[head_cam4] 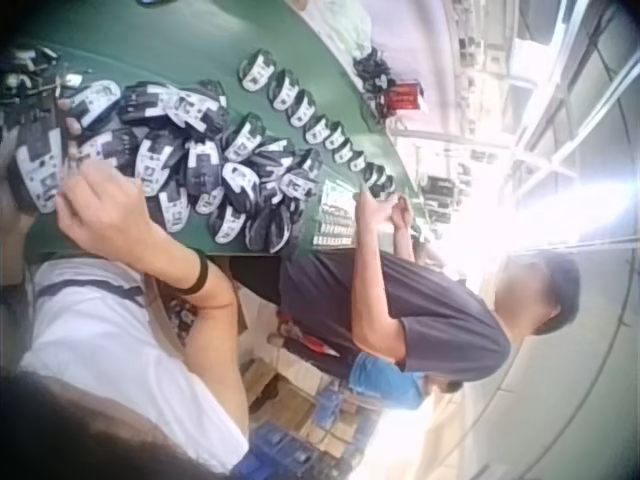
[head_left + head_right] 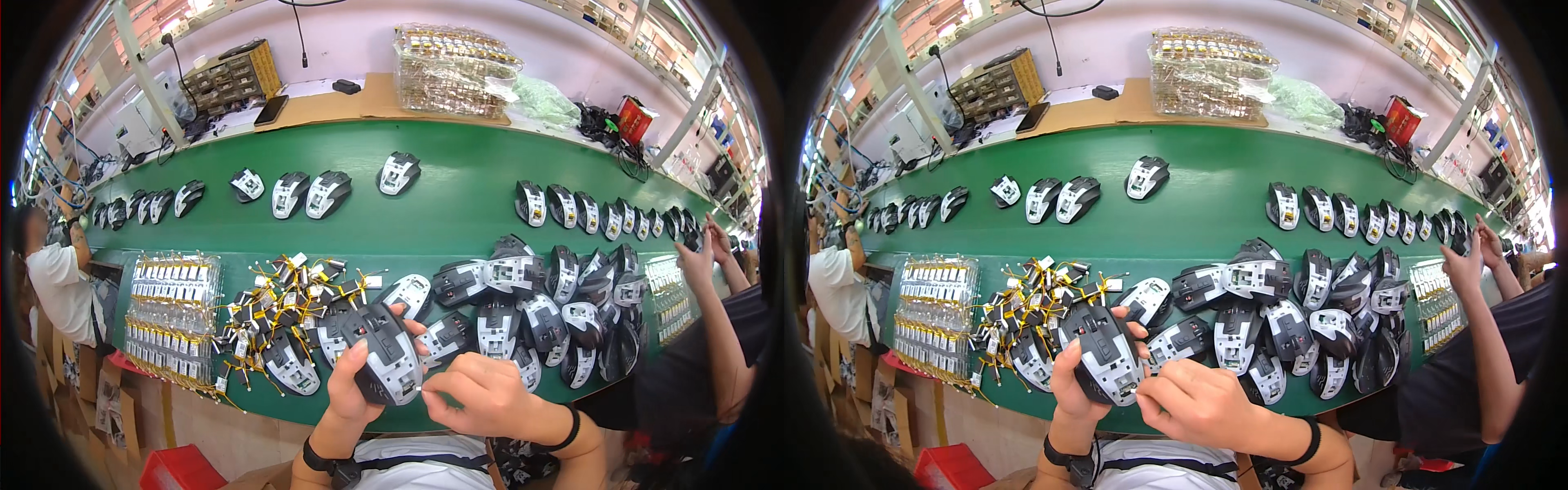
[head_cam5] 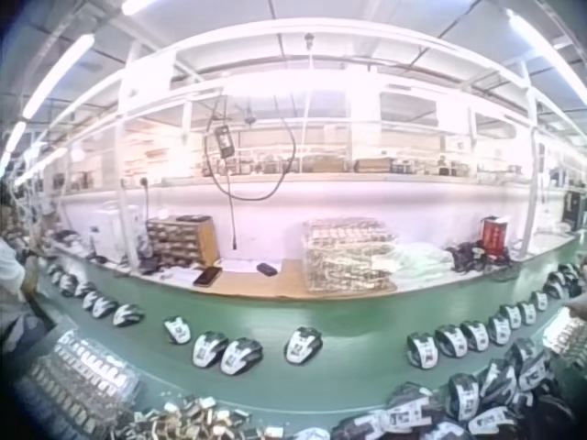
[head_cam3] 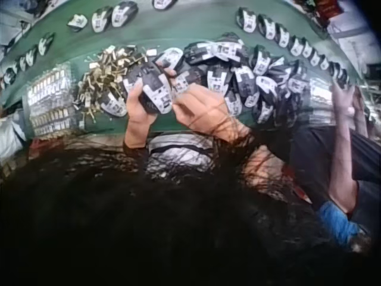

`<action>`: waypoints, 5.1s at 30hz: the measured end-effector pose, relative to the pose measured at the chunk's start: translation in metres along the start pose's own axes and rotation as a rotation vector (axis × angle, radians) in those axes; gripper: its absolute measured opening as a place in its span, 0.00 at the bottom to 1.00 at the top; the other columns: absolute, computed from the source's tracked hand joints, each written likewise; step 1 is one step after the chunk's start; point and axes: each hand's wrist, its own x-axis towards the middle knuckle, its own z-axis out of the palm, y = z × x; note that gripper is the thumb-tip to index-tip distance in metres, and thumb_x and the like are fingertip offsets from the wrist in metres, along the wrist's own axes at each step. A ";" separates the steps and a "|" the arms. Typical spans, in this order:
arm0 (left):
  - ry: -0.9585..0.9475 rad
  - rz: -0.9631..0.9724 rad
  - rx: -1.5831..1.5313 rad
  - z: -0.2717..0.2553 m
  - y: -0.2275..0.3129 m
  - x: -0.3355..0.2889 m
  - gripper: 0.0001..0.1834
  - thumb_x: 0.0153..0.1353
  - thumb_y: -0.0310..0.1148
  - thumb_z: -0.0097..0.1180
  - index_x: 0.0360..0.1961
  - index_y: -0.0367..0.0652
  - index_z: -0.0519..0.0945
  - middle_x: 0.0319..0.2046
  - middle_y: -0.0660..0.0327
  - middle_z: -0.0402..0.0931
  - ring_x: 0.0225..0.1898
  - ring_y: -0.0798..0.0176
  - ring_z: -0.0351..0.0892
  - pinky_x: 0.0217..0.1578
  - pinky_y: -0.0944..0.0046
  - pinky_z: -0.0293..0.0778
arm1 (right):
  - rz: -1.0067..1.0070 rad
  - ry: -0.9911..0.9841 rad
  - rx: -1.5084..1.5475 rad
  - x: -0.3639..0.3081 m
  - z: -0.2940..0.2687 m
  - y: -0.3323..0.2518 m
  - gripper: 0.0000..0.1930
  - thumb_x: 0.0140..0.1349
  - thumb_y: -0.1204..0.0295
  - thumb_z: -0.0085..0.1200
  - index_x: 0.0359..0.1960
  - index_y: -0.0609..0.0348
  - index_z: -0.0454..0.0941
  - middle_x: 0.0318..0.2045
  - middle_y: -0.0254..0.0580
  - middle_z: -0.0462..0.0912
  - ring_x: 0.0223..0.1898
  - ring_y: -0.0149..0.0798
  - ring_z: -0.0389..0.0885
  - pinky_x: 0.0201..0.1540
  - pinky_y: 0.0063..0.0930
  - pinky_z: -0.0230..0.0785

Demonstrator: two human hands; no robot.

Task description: The person assembles computer mice at a green workbench. They pick up a mouse shell, insert a small yellow cable into the internal connector, and place the finished unit on the table. This process is repeated for multiple units throughout the clip.

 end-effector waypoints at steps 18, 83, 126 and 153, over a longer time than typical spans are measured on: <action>0.112 -0.054 -0.002 0.011 -0.001 0.004 0.32 0.64 0.46 0.43 0.62 0.33 0.66 0.50 0.43 0.74 0.47 0.51 0.79 0.49 0.56 0.76 | -0.325 -0.411 -0.161 0.031 -0.014 0.008 0.06 0.46 0.74 0.56 0.23 0.61 0.71 0.25 0.36 0.69 0.28 0.32 0.75 0.21 0.23 0.70; 0.252 -0.049 -0.261 0.026 -0.017 0.017 0.35 0.65 0.53 0.43 0.63 0.34 0.64 0.50 0.46 0.73 0.46 0.45 0.77 0.45 0.45 0.78 | -0.142 -0.057 -0.052 -0.021 0.013 0.029 0.13 0.50 0.77 0.64 0.38 0.65 0.80 0.20 0.32 0.69 0.19 0.28 0.71 0.19 0.19 0.66; 0.212 0.019 -0.336 0.004 -0.018 0.007 0.32 0.65 0.52 0.43 0.60 0.38 0.67 0.49 0.49 0.74 0.47 0.49 0.76 0.47 0.50 0.76 | -0.072 0.197 -0.015 -0.024 0.034 0.018 0.20 0.44 0.71 0.73 0.41 0.56 0.86 0.34 0.33 0.80 0.30 0.34 0.79 0.31 0.24 0.74; 0.155 -0.038 -0.236 -0.003 -0.031 0.003 0.33 0.65 0.53 0.42 0.61 0.37 0.66 0.47 0.48 0.75 0.45 0.49 0.79 0.44 0.50 0.78 | -0.145 0.021 -0.057 -0.037 0.011 0.024 0.13 0.48 0.74 0.69 0.37 0.61 0.83 0.38 0.38 0.82 0.35 0.37 0.81 0.35 0.27 0.75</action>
